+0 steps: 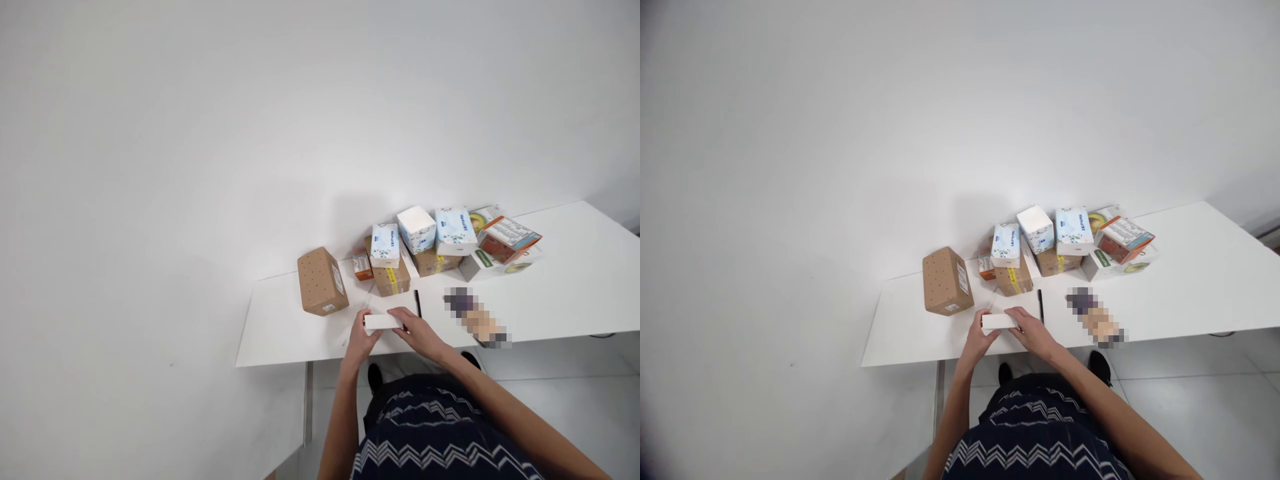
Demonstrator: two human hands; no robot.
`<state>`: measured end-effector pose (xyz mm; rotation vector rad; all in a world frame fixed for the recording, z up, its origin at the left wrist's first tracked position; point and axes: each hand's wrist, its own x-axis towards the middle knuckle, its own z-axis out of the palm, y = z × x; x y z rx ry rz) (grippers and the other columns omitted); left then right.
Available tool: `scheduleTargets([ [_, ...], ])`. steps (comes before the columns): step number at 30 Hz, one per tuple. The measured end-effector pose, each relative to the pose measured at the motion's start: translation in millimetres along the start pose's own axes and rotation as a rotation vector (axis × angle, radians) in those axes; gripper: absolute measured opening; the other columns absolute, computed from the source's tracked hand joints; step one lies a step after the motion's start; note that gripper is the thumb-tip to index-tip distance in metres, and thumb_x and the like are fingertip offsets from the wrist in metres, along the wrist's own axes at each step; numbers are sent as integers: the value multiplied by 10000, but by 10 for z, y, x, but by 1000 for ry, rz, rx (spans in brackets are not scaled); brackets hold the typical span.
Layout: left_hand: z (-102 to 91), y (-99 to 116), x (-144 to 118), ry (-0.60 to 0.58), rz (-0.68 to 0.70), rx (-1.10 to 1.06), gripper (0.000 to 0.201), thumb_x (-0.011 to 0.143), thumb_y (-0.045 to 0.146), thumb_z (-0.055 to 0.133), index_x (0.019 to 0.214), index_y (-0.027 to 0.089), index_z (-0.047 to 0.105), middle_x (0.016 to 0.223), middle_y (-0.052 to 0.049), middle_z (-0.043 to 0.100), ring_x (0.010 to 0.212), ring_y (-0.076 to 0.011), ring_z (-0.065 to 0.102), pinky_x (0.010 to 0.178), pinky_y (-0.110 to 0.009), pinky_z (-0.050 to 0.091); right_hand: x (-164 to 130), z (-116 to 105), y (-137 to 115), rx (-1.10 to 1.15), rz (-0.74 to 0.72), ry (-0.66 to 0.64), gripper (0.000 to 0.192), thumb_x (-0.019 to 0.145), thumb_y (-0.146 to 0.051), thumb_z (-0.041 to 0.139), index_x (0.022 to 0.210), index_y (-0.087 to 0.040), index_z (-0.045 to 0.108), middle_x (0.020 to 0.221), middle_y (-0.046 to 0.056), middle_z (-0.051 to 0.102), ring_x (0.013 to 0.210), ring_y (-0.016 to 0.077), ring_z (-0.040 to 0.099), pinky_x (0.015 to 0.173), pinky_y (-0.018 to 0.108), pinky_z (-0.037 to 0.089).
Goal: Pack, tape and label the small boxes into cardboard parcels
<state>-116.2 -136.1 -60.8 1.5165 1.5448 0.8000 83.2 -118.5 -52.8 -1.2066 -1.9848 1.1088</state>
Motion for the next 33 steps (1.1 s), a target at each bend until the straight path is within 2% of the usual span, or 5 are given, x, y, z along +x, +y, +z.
scheduleTargets([
  [8,127,-488,9,-45,-208,-245,449,636,254,719,1050,193,557,1024,-49,653,973,-215,590,891,-363,434,13,-20,10,159,18,-13,325,815,-252,507,1135,-217,555,1083,76,599,749,160,580,732,309,494],
  [21,-150,-598,-43,138,-308,-660,707,577,451,777,1160,185,478,1135,-103,619,959,-196,616,807,-326,497,-72,-4,463,863,408,94,426,762,-381,610,1156,-242,525,1120,44,598,694,112,587,701,295,513],
  [24,-210,-511,-18,194,-290,-628,623,586,442,764,1103,180,536,1106,-85,632,912,-177,624,790,-305,498,-74,43,705,656,486,69,464,743,-260,580,1199,-217,511,1176,80,575,755,144,627,712,312,517],
  [29,-368,-249,41,181,-261,-460,576,616,392,750,1113,162,574,941,-65,669,811,-176,625,740,-317,510,-41,69,1061,-163,589,30,352,793,-177,496,1140,-133,533,1006,114,625,818,179,623,781,317,461],
  [33,-416,45,76,205,-114,-181,440,654,311,712,1062,179,617,1018,-61,627,955,-197,586,865,-337,466,-33,123,1167,-260,637,-14,298,828,-295,520,1047,-95,546,895,159,649,853,266,627,736,357,437],
])
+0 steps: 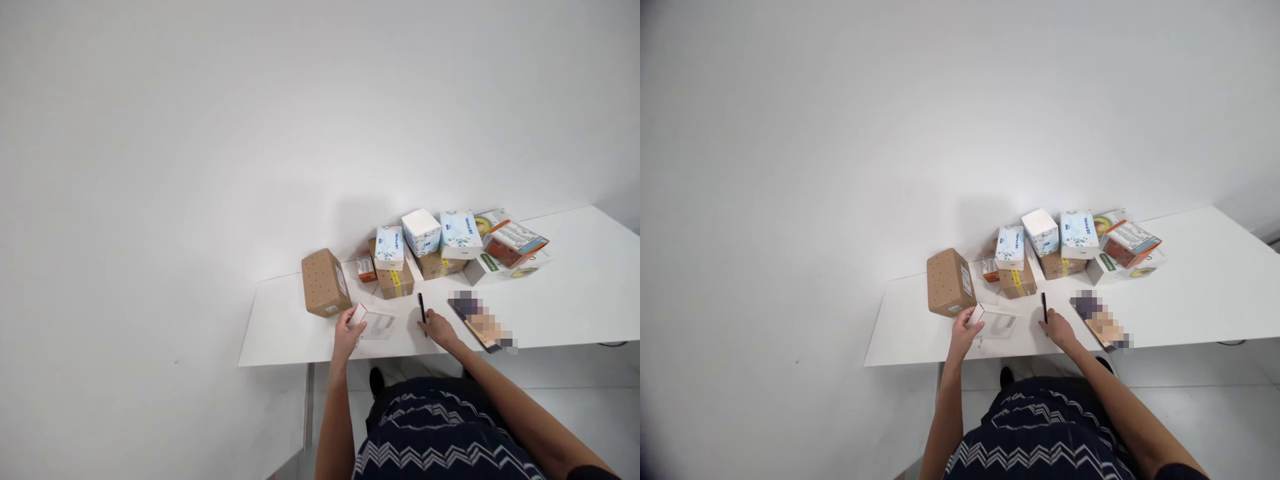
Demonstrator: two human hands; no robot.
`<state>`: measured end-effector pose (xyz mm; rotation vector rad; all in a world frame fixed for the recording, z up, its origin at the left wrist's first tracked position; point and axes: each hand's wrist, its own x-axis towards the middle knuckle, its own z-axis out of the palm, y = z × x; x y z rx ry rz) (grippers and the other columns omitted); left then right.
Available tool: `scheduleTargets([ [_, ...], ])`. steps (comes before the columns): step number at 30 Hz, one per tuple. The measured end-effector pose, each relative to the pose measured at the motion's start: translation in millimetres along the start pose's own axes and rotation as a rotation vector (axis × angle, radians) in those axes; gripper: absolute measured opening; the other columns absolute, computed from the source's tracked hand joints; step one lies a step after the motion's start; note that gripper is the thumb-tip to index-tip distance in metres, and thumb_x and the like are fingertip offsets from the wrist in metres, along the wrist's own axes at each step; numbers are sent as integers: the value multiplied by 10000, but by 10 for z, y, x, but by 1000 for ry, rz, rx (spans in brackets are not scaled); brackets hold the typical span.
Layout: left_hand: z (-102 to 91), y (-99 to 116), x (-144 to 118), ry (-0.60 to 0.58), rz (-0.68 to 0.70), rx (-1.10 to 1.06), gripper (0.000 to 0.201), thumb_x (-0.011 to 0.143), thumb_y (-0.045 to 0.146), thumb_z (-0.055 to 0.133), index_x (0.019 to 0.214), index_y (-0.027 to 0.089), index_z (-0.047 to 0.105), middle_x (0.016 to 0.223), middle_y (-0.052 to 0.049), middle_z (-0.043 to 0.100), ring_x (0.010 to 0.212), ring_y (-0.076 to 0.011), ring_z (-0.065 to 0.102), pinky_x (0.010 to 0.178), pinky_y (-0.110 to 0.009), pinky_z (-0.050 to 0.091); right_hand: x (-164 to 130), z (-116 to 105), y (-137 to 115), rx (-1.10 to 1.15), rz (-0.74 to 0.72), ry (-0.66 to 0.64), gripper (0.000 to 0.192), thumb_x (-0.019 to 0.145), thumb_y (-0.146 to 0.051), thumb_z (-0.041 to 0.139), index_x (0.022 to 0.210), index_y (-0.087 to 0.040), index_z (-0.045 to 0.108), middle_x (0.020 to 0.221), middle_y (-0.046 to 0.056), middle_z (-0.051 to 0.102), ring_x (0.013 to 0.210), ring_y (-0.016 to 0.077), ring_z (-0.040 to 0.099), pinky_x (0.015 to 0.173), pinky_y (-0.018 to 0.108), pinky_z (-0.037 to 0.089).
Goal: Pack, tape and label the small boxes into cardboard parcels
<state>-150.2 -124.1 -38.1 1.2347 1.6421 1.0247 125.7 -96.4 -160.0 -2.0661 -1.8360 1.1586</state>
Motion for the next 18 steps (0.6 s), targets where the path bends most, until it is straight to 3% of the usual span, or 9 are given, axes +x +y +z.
scheduleTargets([
  [4,121,219,-26,-18,159,242,373,699,218,658,1071,222,621,1047,-50,566,1012,-202,544,942,-369,420,29,94,28,-17,47,-20,245,814,-287,532,972,-101,555,923,211,652,877,323,634,709,388,429],
  [8,262,202,-54,-13,130,395,439,696,210,661,1129,253,605,1117,-69,509,1104,-242,478,997,-411,374,61,107,74,58,102,-36,77,776,-227,539,764,-152,552,826,175,668,859,297,648,683,350,438],
  [13,316,23,-48,22,72,275,489,703,177,626,1182,213,534,1153,-80,531,1111,-235,494,981,-398,390,-47,37,97,292,154,-93,146,753,-228,489,614,-209,446,567,66,623,535,187,610,495,278,427],
  [18,339,-37,-37,-100,115,207,432,723,194,622,1149,220,552,1144,-64,573,1085,-221,531,950,-378,417,-228,-130,-108,582,103,-38,99,790,-291,392,723,-219,403,630,18,615,483,125,564,458,249,440],
])
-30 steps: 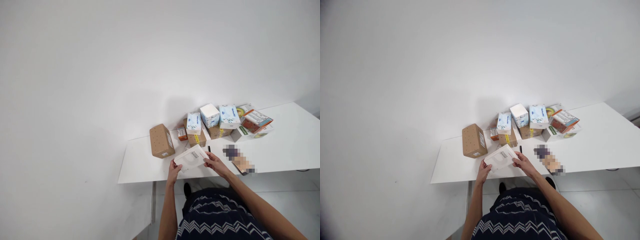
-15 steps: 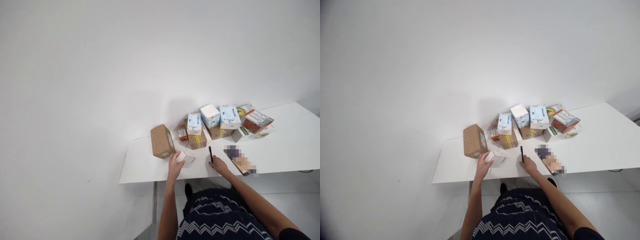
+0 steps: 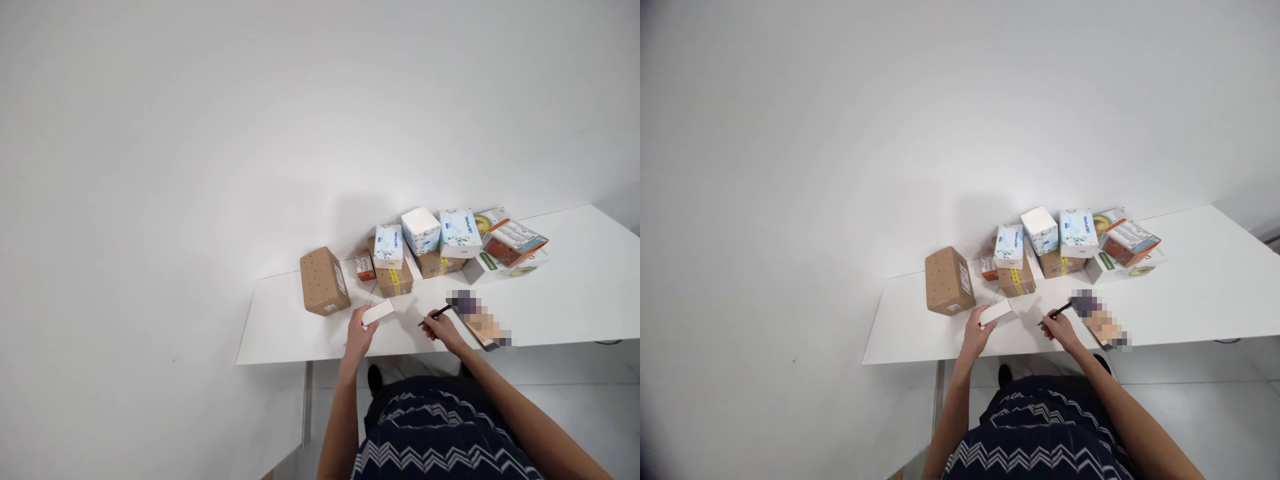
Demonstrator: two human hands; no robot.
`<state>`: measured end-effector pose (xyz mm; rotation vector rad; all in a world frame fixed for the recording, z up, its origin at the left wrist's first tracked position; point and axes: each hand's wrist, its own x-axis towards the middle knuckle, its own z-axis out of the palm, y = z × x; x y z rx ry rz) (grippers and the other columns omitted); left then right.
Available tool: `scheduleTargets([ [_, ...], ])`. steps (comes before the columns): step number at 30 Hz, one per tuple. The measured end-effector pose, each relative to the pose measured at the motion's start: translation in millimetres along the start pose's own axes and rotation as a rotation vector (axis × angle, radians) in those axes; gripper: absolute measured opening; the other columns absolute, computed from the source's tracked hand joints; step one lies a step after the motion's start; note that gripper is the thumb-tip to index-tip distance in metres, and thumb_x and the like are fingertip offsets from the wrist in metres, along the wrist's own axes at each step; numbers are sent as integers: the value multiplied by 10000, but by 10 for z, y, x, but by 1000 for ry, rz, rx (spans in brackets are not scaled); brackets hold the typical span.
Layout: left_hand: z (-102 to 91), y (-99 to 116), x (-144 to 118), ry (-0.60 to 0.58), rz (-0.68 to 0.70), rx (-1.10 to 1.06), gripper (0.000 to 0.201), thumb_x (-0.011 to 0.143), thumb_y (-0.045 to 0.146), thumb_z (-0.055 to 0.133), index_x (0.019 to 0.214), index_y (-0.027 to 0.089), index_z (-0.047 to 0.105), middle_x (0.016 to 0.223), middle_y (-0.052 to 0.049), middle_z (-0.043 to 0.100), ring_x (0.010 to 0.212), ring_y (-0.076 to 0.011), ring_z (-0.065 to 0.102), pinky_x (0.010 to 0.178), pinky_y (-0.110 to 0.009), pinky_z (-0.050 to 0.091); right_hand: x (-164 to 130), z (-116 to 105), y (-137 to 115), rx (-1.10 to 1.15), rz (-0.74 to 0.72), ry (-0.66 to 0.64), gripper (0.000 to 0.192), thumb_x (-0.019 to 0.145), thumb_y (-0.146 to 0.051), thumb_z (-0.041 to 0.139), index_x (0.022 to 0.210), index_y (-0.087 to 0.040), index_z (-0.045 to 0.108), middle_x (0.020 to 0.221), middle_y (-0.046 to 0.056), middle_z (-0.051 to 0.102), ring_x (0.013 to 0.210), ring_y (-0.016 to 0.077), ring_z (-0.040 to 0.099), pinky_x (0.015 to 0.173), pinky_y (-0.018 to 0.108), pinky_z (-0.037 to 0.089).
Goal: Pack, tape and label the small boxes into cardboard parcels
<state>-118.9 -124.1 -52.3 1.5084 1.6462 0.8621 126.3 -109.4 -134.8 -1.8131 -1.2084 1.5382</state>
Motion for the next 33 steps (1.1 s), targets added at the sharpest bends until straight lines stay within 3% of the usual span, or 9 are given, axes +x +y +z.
scheduleTargets([
  [4,96,49,-26,-16,61,-13,519,744,179,589,1249,225,483,1259,-80,528,1186,-222,476,1024,-401,361,-207,-10,-443,474,-228,70,162,747,-345,510,754,-228,398,568,-26,562,456,119,510,424,241,397],
  [7,179,113,-52,22,77,-33,576,753,210,594,1304,223,430,1315,-91,477,1245,-226,422,1061,-409,326,-375,34,-764,557,-382,40,218,765,-416,556,804,-210,496,613,-10,579,499,123,519,460,253,413],
  [12,296,196,-51,59,-30,-126,340,870,258,430,1192,208,530,1250,-83,527,1211,-198,457,1051,-379,342,-485,244,-974,357,-537,-63,265,844,-450,485,902,-203,560,708,18,611,595,143,554,540,276,461],
  [19,374,169,-2,97,-76,-151,288,872,260,395,1096,203,567,1176,-75,575,1120,-188,518,981,-361,406,-446,353,-967,-84,-790,35,182,880,-283,406,844,-201,564,754,23,596,659,149,534,639,283,451],
  [33,361,220,-4,103,-48,-125,276,870,243,388,1060,201,584,1129,-74,594,1107,-189,517,1001,-371,376,-385,376,-946,-281,-857,82,176,876,-221,407,808,-212,569,751,31,608,686,164,567,672,288,468],
])
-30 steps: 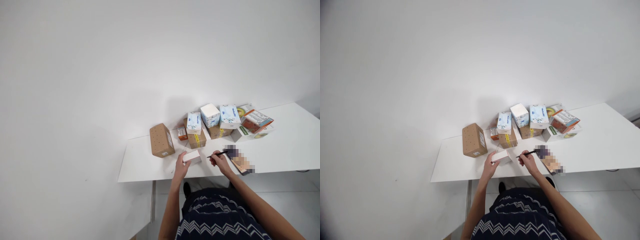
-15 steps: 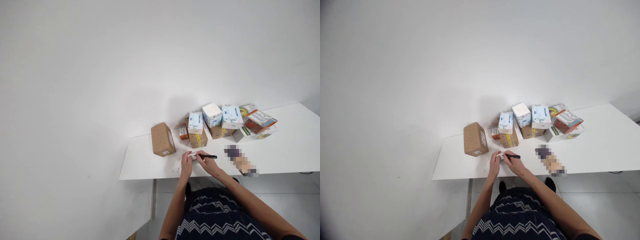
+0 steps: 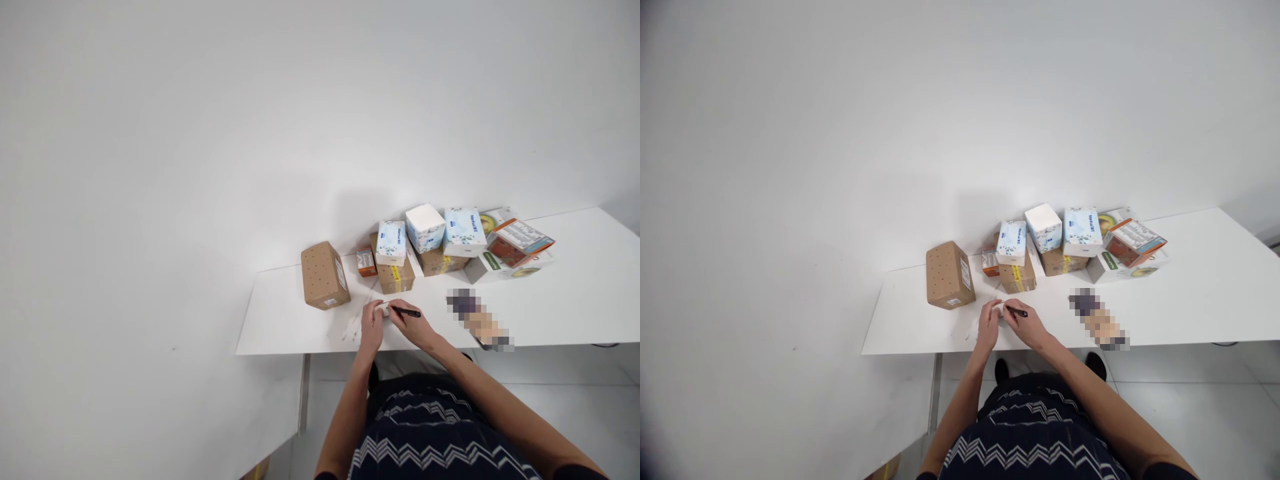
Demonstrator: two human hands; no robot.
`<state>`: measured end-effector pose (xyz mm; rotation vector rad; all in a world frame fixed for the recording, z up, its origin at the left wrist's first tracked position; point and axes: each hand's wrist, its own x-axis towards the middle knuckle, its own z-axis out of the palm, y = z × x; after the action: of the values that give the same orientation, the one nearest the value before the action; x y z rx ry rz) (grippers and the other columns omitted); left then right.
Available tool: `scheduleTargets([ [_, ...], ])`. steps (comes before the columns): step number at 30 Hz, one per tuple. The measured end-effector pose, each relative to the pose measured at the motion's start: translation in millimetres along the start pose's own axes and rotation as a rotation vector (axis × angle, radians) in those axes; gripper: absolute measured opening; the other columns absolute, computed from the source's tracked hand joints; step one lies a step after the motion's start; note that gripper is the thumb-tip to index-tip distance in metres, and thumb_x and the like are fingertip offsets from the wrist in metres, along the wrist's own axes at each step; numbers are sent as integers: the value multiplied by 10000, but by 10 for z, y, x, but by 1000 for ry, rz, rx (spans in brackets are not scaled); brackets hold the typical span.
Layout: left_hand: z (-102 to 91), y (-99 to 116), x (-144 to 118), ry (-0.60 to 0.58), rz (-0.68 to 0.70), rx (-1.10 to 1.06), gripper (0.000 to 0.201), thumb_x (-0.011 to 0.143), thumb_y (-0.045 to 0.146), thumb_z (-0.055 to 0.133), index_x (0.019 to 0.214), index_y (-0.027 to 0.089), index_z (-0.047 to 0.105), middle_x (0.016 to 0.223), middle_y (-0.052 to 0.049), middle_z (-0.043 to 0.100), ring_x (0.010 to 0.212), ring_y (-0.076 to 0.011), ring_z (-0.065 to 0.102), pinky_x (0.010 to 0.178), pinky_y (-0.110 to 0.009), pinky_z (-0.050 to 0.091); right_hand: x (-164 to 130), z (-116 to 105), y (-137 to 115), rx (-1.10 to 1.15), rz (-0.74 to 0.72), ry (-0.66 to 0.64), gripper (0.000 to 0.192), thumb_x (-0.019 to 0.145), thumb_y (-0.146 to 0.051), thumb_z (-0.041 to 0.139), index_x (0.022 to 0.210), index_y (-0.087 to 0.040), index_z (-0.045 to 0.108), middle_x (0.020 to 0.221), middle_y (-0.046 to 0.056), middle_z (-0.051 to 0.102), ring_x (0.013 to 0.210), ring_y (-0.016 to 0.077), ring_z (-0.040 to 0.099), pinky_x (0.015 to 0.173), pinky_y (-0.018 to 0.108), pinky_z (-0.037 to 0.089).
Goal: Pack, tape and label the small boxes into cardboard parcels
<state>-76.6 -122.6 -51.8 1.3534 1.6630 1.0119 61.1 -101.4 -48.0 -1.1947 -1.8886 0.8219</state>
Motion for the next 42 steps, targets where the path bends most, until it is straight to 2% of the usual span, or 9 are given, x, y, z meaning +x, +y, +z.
scheduleTargets([
  [8,12,-52,8,5,17,-29,271,879,253,397,1064,205,590,1114,-71,595,1080,-185,532,981,-357,391,26,-28,-38,101,24,23,164,872,-263,432,819,-201,574,745,34,621,673,163,572,654,291,468],
  [16,-6,-62,-16,19,57,5,268,894,280,403,1068,210,595,1099,-68,605,1074,-190,532,975,-355,382,-40,-217,148,477,505,305,379,893,-502,374,766,-186,539,558,2,571,499,130,529,503,239,437],
  [18,-5,-75,-9,21,63,5,270,894,293,406,1070,208,593,1101,-70,605,1073,-194,532,971,-358,385,-83,-246,370,322,610,177,392,904,-489,342,762,-180,537,548,5,583,472,122,536,490,230,429],
  [20,-6,-84,6,21,61,3,266,891,298,412,1061,204,595,1103,-73,605,1074,-198,533,972,-362,385,-145,-242,626,68,738,-88,349,900,-434,372,719,-178,526,530,10,592,441,115,541,485,223,420],
  [23,-10,-90,27,15,52,3,262,889,295,415,1056,203,594,1109,-76,602,1080,-198,532,978,-364,382,-265,-187,972,-91,832,-234,230,824,-334,533,673,-161,542,490,23,586,416,136,543,479,242,405],
  [29,-14,-98,13,14,50,9,268,889,307,413,1056,201,595,1105,-79,605,1078,-200,535,978,-369,383,-412,-123,1270,-264,884,-236,259,826,-351,540,846,-103,612,652,107,649,642,227,637,613,300,430],
  [35,-6,-124,2,10,56,12,283,893,327,411,1072,202,591,1119,-83,602,1080,-205,534,974,-372,383,-557,-374,1316,-666,794,-73,429,859,-398,474,1185,-123,523,1146,218,561,1059,338,535,836,443,388],
  [38,-2,-132,0,14,64,13,282,895,327,411,1074,203,589,1120,-81,601,1084,-202,533,979,-368,382,-737,-552,1417,-863,819,43,534,827,-473,499,1283,-198,467,1304,204,448,1165,382,426,863,512,357],
  [42,1,-126,0,23,72,4,270,896,319,416,1072,211,589,1122,-76,604,1098,-199,529,991,-365,376,-894,-719,1513,-780,844,-34,560,858,-493,403,1343,-216,434,1358,151,427,1171,369,410,874,498,377],
])
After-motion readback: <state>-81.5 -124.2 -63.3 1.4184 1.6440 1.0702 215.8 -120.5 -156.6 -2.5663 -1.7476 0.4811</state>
